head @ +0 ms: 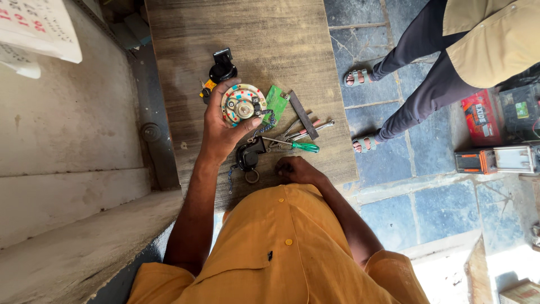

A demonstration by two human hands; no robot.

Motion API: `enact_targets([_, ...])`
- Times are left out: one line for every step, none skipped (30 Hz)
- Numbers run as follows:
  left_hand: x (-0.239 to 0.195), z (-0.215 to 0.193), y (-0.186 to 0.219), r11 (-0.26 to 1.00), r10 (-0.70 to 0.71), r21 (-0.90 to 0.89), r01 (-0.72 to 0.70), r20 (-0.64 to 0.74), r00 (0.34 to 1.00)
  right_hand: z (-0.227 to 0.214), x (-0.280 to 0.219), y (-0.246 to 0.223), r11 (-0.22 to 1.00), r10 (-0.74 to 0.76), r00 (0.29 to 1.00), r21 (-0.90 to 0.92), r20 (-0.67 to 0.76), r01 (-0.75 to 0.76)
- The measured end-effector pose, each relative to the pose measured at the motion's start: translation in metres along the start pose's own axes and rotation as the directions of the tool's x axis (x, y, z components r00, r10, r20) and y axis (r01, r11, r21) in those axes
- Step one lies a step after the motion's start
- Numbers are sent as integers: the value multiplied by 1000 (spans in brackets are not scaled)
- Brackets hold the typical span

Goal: The person disassembles and reassembles a small electromechanical motor component, using a screwdriver to remove and replace screws, and handling internal wires and housing parts by hand.

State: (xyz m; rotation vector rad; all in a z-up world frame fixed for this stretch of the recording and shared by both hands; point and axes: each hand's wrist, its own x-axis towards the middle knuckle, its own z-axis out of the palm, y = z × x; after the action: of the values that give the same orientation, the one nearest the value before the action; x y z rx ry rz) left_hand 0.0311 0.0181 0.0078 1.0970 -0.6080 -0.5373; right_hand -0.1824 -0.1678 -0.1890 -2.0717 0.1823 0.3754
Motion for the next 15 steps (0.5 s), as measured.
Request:
enact_targets([0, 0, 2, 1000, -14, -12, 14, -8, 1000, -5, -2, -14, 996, 49, 999, 80, -17, -48])
enact_targets([1, 1, 3, 999, 11, -31, -12, -12, 1000, -13, -4, -30, 983, 100, 995, 160, -29, -94])
enact_targets([2, 2, 4, 998, 31, -51, -31, -15, 999, -18, -9, -46, 959, 156, 987, 243, -36, -143])
enact_targets([2, 3, 5, 996, 50, -72, -51, -18, 999, -25, -11, -62, 946, 105, 992, 315, -70, -78])
enact_targets([0, 5, 7, 996, 73, -56, -74, -18, 997, -32, -13, -78, 923, 61, 992, 385, -110, -14])
enact_targets([-2, 6, 9, 994, 96, -41, -97, -18, 995, -39, -16, -95, 891, 20, 988, 450, -153, 51])
enact_targets([-2, 7, 12, 992, 127, -25, -127, -16, 992, -47, -18, -111, 857, -34, 981, 500, -190, 127])
enact_targets([-4, 9, 15, 989, 147, 3, -147, -17, 989, -52, -20, -127, 815, -86, 970, 544, -229, 201])
enact_targets([-5, 11, 18, 984, 177, 34, -176, -17, 984, -57, -16, -143, 767, -144, 952, 577, -271, 280])
enact_targets([-6, 13, 22, 977, 206, 64, -205, -16, 978, -59, -11, -159, 704, -165, 943, 635, -290, 318])
enact_targets([-8, 15, 25, 978, 196, 79, -194, -11, 981, -59, -7, -172, 635, -183, 934, 688, -306, 350])
enact_targets([-9, 16, 28, 978, 185, 94, -184, -6, 983, -58, -2, -184, 560, -200, 925, 736, -324, 379])
enact_targets([-9, 16, 30, 979, 175, 109, -174, 0, 985, -56, 3, -193, 553, -194, 922, 739, -335, 385])
enact_targets([-8, 17, 31, 980, 173, 99, -172, 0, 985, -52, 7, -201, 545, -187, 919, 742, -346, 390])
enact_targets([-7, 17, 32, 982, 167, 86, -166, 2, 986, -50, 10, -205, 537, -176, 917, 746, -358, 394])
